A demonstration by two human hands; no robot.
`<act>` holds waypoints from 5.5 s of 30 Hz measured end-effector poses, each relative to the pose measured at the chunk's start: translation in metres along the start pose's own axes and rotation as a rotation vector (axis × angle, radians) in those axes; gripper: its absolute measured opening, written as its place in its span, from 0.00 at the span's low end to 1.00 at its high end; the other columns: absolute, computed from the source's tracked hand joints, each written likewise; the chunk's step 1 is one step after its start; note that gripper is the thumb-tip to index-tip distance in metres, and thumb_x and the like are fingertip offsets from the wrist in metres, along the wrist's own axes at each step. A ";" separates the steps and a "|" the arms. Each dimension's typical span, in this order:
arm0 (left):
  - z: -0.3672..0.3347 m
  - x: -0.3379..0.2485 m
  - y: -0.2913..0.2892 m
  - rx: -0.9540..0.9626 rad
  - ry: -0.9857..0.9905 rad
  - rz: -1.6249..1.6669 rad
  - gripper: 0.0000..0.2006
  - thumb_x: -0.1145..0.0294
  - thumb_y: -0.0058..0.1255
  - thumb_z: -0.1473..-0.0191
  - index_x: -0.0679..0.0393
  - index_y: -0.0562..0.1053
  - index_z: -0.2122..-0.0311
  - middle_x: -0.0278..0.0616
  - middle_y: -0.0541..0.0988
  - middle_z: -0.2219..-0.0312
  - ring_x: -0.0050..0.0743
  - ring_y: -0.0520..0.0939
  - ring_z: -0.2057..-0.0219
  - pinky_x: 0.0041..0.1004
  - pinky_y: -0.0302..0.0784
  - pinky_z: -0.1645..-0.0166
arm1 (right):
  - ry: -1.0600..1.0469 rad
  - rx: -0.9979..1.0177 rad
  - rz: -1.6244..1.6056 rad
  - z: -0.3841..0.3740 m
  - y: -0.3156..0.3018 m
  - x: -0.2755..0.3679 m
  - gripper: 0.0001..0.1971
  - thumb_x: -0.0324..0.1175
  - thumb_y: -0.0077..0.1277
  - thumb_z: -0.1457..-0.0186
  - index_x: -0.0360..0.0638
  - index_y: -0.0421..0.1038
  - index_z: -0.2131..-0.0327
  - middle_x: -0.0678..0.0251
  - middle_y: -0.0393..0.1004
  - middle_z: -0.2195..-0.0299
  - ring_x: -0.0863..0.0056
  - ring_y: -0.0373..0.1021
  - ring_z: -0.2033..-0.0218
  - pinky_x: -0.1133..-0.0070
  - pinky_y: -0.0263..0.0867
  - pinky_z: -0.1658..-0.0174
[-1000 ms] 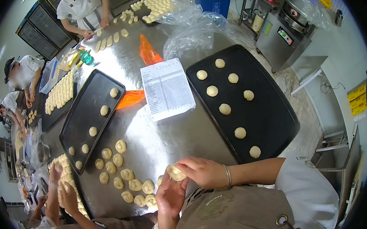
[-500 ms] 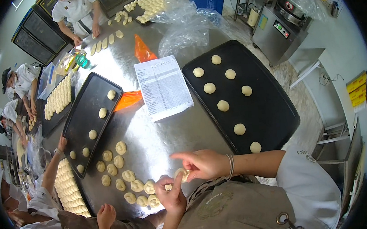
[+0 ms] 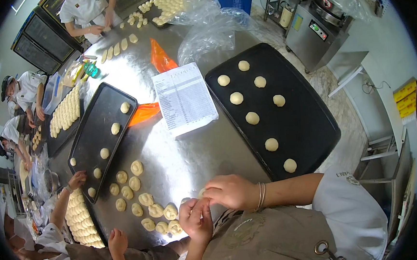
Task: Shape pieces of dough into rounds and arrange them onto a baking tray.
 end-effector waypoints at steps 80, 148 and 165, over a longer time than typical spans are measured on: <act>0.012 0.019 0.214 0.623 -0.264 0.155 0.25 0.77 0.49 0.59 0.57 0.63 0.50 0.47 0.70 0.59 0.36 0.75 0.62 0.30 0.70 0.59 | 0.960 -0.431 -0.621 0.239 -0.048 -0.154 0.12 0.29 0.47 0.49 0.37 0.66 0.60 0.64 0.72 0.65 0.77 0.69 0.63 0.81 0.64 0.57; 0.027 0.027 0.001 0.120 -0.307 0.351 0.18 0.81 0.45 0.50 0.60 0.67 0.52 0.50 0.62 0.49 0.37 0.64 0.48 0.30 0.61 0.49 | 0.137 -0.045 -0.305 -0.008 0.008 -0.028 0.09 0.28 0.52 0.55 0.41 0.69 0.67 0.64 0.70 0.74 0.66 0.68 0.73 0.77 0.64 0.69; 0.038 0.060 -0.010 -0.143 -0.612 0.448 0.11 0.80 0.56 0.57 0.62 0.67 0.68 0.33 0.70 0.71 0.15 0.69 0.72 0.18 0.67 0.69 | -0.076 -0.045 -0.071 -0.013 0.008 0.015 0.09 0.27 0.48 0.55 0.41 0.69 0.67 0.65 0.68 0.69 0.67 0.66 0.68 0.75 0.63 0.66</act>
Point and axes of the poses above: each hand's wrist, its own z-axis away from the middle knuckle, its own y-axis out of the palm, x = y × z, the point moved 9 cm from there along -z, towards the middle knuckle
